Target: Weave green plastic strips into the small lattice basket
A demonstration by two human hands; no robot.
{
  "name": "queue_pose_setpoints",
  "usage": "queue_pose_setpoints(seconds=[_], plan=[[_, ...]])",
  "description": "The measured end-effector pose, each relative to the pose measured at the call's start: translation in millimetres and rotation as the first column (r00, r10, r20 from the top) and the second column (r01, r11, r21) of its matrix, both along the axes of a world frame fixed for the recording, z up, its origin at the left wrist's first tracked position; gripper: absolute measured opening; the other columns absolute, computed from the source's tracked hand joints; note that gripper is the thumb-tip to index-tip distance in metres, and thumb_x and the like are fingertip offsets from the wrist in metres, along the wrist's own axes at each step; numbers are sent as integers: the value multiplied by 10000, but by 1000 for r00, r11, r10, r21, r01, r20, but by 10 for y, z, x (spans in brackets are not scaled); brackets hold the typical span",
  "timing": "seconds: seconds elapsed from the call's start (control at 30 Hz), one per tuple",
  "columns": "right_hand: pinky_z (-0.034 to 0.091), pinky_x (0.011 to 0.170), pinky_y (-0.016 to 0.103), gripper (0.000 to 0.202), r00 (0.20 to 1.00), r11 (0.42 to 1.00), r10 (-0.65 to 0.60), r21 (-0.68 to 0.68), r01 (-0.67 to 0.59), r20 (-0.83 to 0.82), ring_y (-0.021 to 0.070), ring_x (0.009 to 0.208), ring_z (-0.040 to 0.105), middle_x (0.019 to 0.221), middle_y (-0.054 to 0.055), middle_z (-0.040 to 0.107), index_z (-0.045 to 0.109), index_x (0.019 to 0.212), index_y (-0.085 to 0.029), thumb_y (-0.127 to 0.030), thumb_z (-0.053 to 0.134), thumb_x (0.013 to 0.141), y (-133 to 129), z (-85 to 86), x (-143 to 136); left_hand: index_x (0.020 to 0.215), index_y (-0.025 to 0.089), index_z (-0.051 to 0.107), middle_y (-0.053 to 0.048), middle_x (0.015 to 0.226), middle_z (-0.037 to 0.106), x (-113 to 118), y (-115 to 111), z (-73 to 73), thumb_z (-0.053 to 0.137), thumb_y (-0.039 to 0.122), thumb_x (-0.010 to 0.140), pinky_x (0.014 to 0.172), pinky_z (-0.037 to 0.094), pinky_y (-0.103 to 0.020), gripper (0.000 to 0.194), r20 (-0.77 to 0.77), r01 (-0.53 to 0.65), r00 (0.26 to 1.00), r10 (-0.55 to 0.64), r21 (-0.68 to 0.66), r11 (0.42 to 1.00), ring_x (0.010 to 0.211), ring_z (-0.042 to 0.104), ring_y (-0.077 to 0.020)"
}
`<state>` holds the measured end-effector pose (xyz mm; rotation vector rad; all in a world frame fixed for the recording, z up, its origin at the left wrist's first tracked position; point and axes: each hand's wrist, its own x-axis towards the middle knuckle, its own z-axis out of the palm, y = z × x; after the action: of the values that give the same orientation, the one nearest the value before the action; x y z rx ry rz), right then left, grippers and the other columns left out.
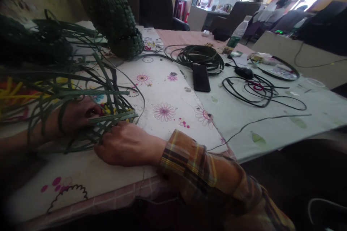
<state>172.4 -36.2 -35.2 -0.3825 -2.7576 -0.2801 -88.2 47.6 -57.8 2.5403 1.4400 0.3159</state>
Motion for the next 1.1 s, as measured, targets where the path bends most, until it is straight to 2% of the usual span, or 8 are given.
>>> queue_pose_setpoints(seconds=[0.13,0.33,0.47,0.53,0.63,0.8,0.97,1.1], plan=[[500,628,274,314,1000,1000,13,-13,-13,-14,135,675,593,723,21,630,589,803,-160,-78,419,1054,-18,1,-6,859,198,657,-33,837,676,-3,26,2,563,398,841,725,441,-346,222,3,3,1000,-3,-102,995,767,582,-205],[489,610,270,316,1000,1000,20,-6,-21,-19,138,662,575,696,16,620,591,806,-164,-60,403,1038,-20,3,1,827,203,682,-53,821,627,-60,21,-16,556,460,906,740,426,-384,297,52,127,990,-130,44,991,764,559,-230],[471,584,275,326,1000,1000,5,-11,-5,-10,141,634,557,687,15,612,574,793,-170,-74,393,1047,-16,4,-2,836,203,689,-53,854,657,-92,66,14,543,466,950,792,442,-386,322,37,193,981,-192,-26,981,816,590,-238],[467,589,273,322,1000,1000,0,-11,0,-22,139,636,553,687,14,604,576,800,-168,-87,400,1057,-14,-2,-4,820,199,673,-50,840,661,-91,85,17,533,484,940,781,449,-382,339,67,191,980,-187,-61,980,791,590,-233],[477,623,279,308,999,1000,21,-15,-21,-36,137,656,550,711,15,606,585,814,-163,-71,412,1052,-10,-17,-2,766,204,637,-28,751,629,-83,95,-17,522,526,912,739,447,-372,372,125,125,985,-117,-61,990,710,562,-212],[480,637,283,300,998,999,34,-21,-35,-57,142,662,531,715,13,605,598,820,-162,-58,417,1036,-8,-12,6,757,210,638,-16,704,612,-107,101,-65,551,516,857,663,442,-337,333,106,107,990,-92,-148,983,657,532,-188],[474,619,281,340,999,999,23,-23,-24,-31,143,649,528,689,9,590,584,786,-169,-56,386,1038,-3,22,5,777,212,698,-45,739,626,-95,47,81,547,523,867,724,439,-371,358,41,163,986,-161,-56,985,730,549,-223],[493,657,288,350,1000,999,25,-25,-25,-18,147,689,563,722,21,607,602,809,-162,-56,371,1050,-3,26,7,740,206,682,-42,762,628,-45,7,171,581,480,862,746,428,-360,316,4,171,985,-172,-93,981,778,546,-222]])
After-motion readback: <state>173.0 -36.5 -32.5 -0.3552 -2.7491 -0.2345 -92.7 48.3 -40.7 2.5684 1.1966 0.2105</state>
